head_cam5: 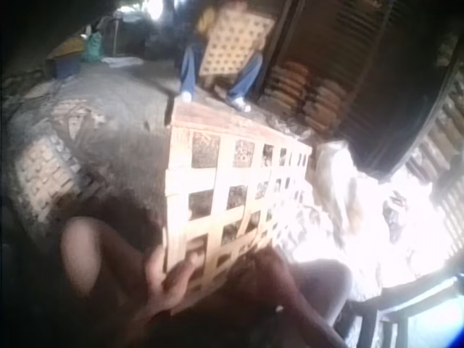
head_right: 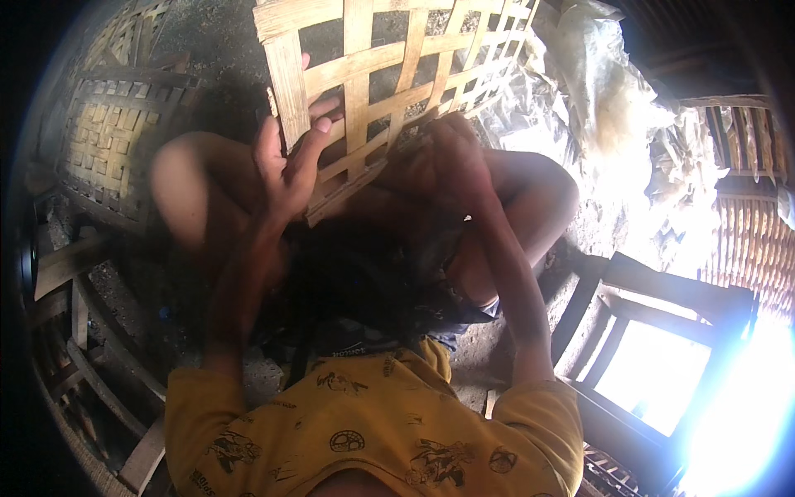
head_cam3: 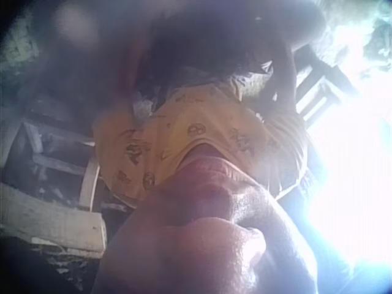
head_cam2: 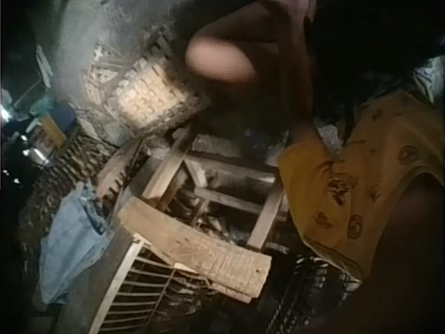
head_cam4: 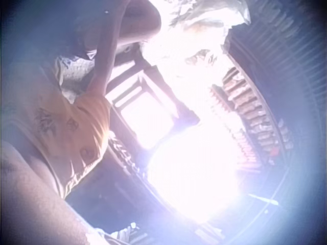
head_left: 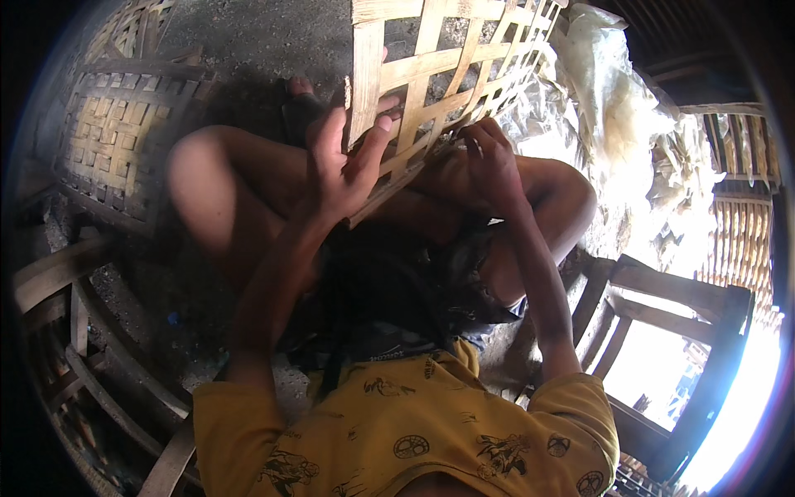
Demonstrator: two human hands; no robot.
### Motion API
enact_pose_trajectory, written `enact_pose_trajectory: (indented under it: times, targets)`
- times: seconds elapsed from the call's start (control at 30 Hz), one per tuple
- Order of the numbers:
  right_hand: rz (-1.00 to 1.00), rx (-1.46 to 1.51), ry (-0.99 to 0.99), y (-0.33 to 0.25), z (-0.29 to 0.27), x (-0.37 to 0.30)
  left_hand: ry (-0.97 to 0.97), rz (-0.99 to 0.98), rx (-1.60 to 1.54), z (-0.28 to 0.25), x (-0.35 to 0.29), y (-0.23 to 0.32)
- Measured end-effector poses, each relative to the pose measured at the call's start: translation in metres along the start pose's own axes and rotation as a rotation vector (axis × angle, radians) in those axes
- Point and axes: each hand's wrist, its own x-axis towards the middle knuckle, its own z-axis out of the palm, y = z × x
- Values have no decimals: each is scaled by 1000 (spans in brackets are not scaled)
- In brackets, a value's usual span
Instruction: The person sits on the floor and weaves a rectangular basket by hand, interlacing thin wooden strips into a grid pattern. They adjust the basket's position and continue weaving the sides.
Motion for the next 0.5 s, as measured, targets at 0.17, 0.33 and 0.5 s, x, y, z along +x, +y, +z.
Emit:
enact_pose_trajectory:
  times: [0.17,0.33,0.5]
  targets:
    - [-1,-86,38,23,-13,-3,-79,0,99,1,-3,-1]
    - [-39,-143,-8,-6,-4,-5,-54,-20,69,-4,-7,-3]
    - [-133,-41,-28,2,7,-11,3,-21,15,2,-2,1]
